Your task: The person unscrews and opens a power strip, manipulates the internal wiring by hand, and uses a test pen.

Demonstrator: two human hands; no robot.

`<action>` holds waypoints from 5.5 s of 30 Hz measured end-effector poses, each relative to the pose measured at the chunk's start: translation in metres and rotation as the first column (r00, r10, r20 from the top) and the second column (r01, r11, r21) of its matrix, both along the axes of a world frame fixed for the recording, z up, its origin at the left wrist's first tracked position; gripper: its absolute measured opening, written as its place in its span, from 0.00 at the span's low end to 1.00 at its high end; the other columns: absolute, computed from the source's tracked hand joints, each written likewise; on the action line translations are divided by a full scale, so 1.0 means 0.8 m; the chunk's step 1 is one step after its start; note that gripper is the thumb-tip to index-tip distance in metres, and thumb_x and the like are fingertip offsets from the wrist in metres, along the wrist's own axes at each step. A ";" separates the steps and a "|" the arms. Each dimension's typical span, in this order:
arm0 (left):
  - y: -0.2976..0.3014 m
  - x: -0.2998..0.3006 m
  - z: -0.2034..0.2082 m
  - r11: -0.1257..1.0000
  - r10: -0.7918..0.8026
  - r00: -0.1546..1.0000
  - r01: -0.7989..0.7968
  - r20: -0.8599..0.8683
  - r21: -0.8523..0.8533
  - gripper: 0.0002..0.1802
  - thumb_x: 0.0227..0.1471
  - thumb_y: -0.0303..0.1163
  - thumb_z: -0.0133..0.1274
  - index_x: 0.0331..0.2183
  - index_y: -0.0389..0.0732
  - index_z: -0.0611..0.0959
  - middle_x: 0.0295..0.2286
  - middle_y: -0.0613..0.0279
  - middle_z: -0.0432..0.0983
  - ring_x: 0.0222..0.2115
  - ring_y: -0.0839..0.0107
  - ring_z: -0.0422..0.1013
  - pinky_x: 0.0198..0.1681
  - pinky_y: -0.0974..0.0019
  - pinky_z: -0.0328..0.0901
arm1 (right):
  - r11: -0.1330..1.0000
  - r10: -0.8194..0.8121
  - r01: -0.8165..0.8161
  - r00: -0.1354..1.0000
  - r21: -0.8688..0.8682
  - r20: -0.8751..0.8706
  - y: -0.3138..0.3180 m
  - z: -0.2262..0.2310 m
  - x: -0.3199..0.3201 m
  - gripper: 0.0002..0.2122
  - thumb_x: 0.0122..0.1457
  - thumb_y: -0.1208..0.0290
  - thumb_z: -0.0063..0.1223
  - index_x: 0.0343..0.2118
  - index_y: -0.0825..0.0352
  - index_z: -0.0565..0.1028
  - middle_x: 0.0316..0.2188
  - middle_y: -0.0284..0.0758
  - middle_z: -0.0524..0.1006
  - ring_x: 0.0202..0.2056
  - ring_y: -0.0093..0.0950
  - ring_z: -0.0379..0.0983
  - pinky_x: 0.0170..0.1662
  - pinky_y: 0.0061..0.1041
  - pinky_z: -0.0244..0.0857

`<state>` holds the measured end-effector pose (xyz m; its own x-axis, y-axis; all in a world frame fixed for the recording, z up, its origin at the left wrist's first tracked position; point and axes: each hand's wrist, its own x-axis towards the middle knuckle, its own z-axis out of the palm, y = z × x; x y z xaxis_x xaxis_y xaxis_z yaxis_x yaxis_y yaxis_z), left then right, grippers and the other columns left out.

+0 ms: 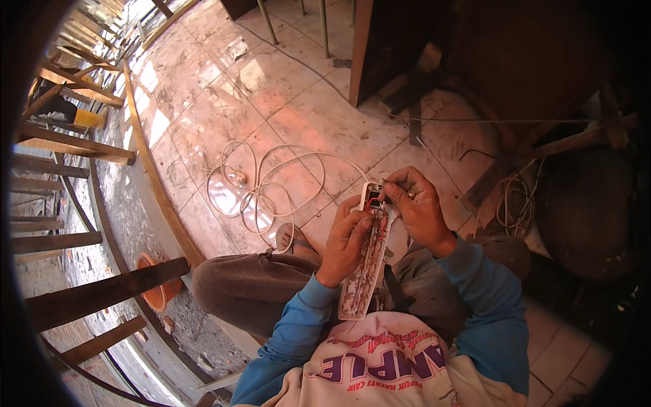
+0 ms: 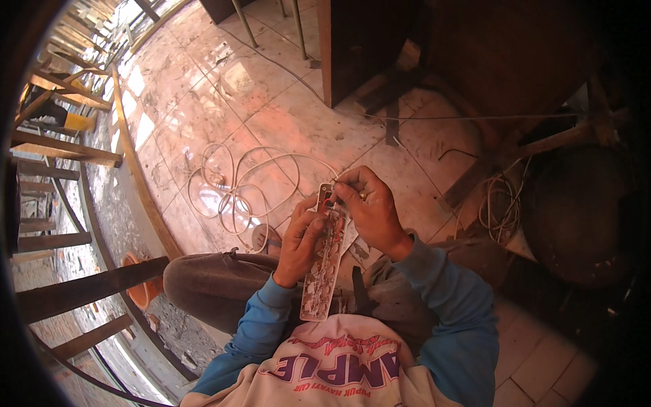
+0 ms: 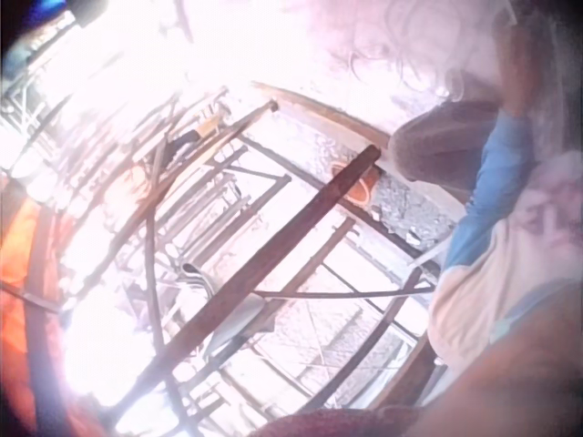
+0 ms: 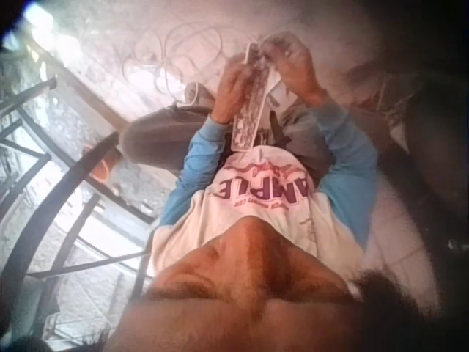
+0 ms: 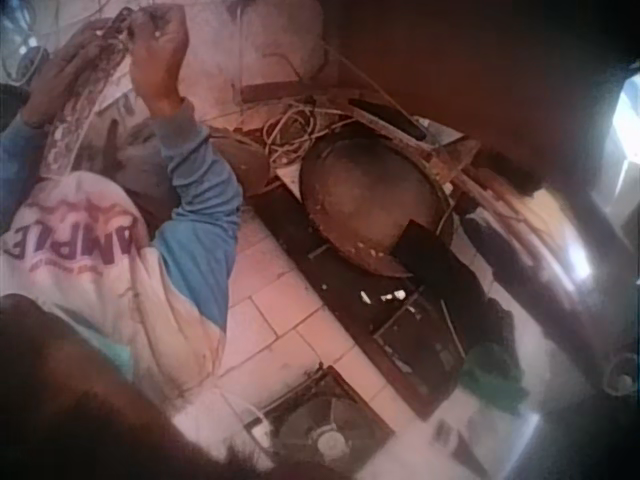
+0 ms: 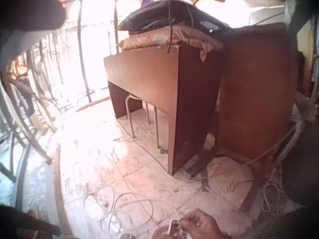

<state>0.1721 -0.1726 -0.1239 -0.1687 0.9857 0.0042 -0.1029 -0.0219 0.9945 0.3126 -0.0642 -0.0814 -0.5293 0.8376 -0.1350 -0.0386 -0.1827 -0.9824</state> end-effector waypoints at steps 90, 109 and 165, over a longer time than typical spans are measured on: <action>-0.006 -0.014 -0.015 0.986 0.165 0.846 -0.125 0.507 -0.111 0.09 0.61 0.28 0.48 0.38 0.34 0.80 0.55 0.59 0.62 0.48 0.72 0.68 0.50 0.67 0.66 | 0.866 -0.087 -0.065 0.957 0.496 0.276 0.006 -0.003 -0.012 0.05 0.56 0.76 0.59 0.34 0.71 0.78 0.29 0.38 0.75 0.30 0.32 0.74 0.34 0.27 0.65; -0.009 0.001 -0.022 0.944 0.296 0.941 -0.261 0.166 -0.203 0.16 0.54 0.30 0.58 0.44 0.37 0.76 0.45 0.63 0.68 0.43 0.75 0.67 0.46 0.71 0.64 | 0.824 0.017 -0.200 0.944 0.530 0.329 -0.013 -0.010 -0.009 0.07 0.54 0.71 0.59 0.32 0.70 0.78 0.29 0.41 0.76 0.31 0.39 0.75 0.35 0.32 0.68; 0.001 -0.015 -0.009 0.998 -0.059 0.998 0.060 0.029 -0.027 0.06 0.60 0.30 0.48 0.33 0.38 0.74 0.35 0.60 0.60 0.39 0.68 0.59 0.46 0.69 0.55 | 0.998 -0.063 0.062 0.994 0.012 0.091 -0.023 -0.029 -0.016 0.06 0.60 0.73 0.56 0.33 0.72 0.78 0.28 0.30 0.78 0.32 0.15 0.70 0.36 0.18 0.65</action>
